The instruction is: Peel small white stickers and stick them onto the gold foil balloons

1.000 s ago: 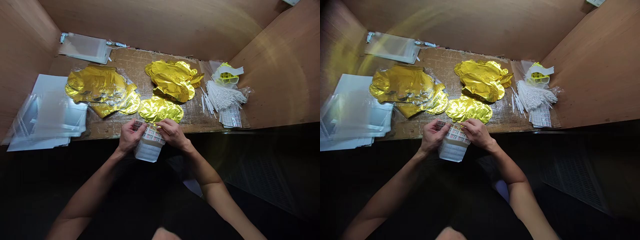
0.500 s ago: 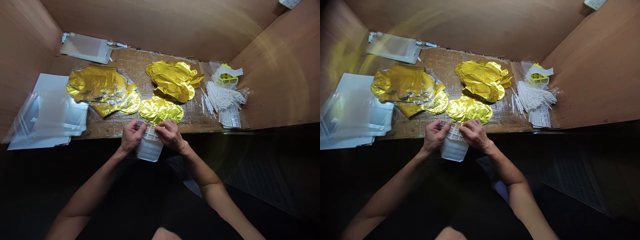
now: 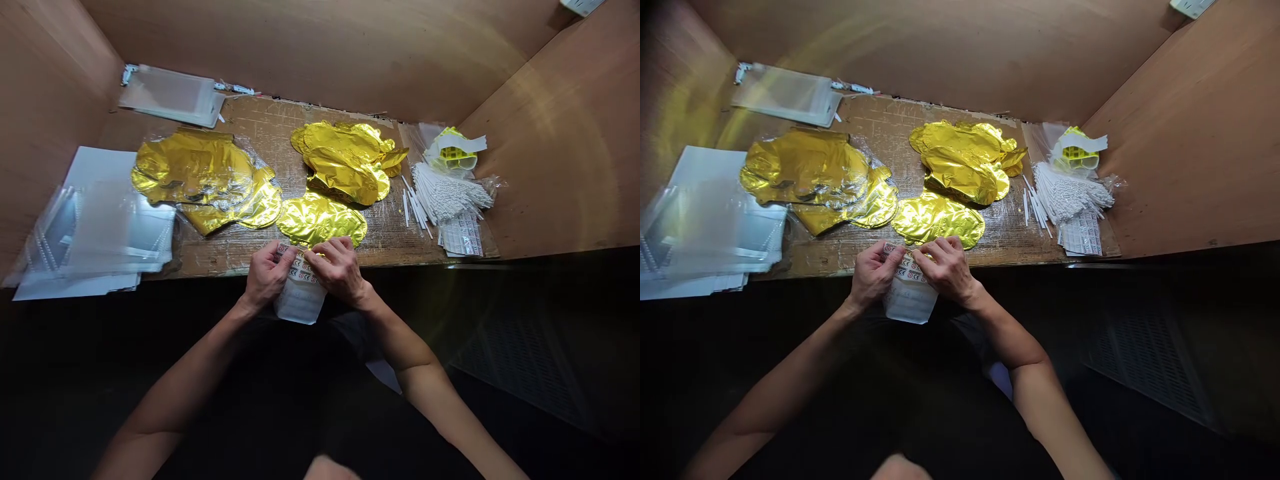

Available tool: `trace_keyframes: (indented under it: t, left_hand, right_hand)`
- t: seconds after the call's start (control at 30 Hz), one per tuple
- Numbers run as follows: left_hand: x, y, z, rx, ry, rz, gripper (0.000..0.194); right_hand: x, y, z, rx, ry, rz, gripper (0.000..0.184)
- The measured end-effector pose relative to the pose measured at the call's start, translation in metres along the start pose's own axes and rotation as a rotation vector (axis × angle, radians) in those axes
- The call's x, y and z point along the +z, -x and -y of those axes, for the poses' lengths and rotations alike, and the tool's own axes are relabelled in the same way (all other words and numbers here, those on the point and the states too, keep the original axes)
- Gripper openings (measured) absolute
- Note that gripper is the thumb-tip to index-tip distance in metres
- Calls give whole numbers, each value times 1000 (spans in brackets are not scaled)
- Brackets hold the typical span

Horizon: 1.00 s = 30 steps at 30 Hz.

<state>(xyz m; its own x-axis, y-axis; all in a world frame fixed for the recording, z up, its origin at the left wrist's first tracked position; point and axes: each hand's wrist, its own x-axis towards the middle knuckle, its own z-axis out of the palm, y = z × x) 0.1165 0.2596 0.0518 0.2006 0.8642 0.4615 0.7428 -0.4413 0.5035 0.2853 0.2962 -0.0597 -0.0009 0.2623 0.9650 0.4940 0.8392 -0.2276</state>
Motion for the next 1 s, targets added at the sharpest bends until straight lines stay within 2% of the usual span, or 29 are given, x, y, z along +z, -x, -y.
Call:
trace_keyframes:
  t: [0.17,0.27,0.33,0.37,0.43,0.53,0.63,0.73,0.8,0.9,1.0]
  left_hand:
    - [2,0,3,23,-15,-3,53]
    - [3,1,6,6,-47,-16,53]
    - [3,2,8,42,-107,-11,50]
    - [3,2,9,95,-153,20,47]
    - [6,3,12,272,-257,159,36]
    - [14,7,20,536,-426,355,25]
    - [21,11,29,612,-581,367,21]
    - [23,13,34,620,-628,364,20]
    - [22,13,35,623,-624,367,21]
    - [20,13,34,636,-624,358,24]
    - [20,13,32,635,-639,365,21]
  right_hand:
    - [4,2,9,98,-79,66,16]
    - [2,2,8,117,-143,-19,13]
    - [-2,0,-3,203,-250,-85,11]
    - [-4,-2,-11,282,-317,-92,11]
    - [-5,-6,-32,447,-426,-35,14]
    - [2,-11,-57,560,-465,173,17]
    - [12,-14,-63,567,-225,324,23]
    - [15,-12,-61,539,68,258,25]
    - [15,-10,-62,462,28,254,24]
    - [17,-9,-69,352,-146,364,21]
    - [23,-12,-76,370,-220,408,25]
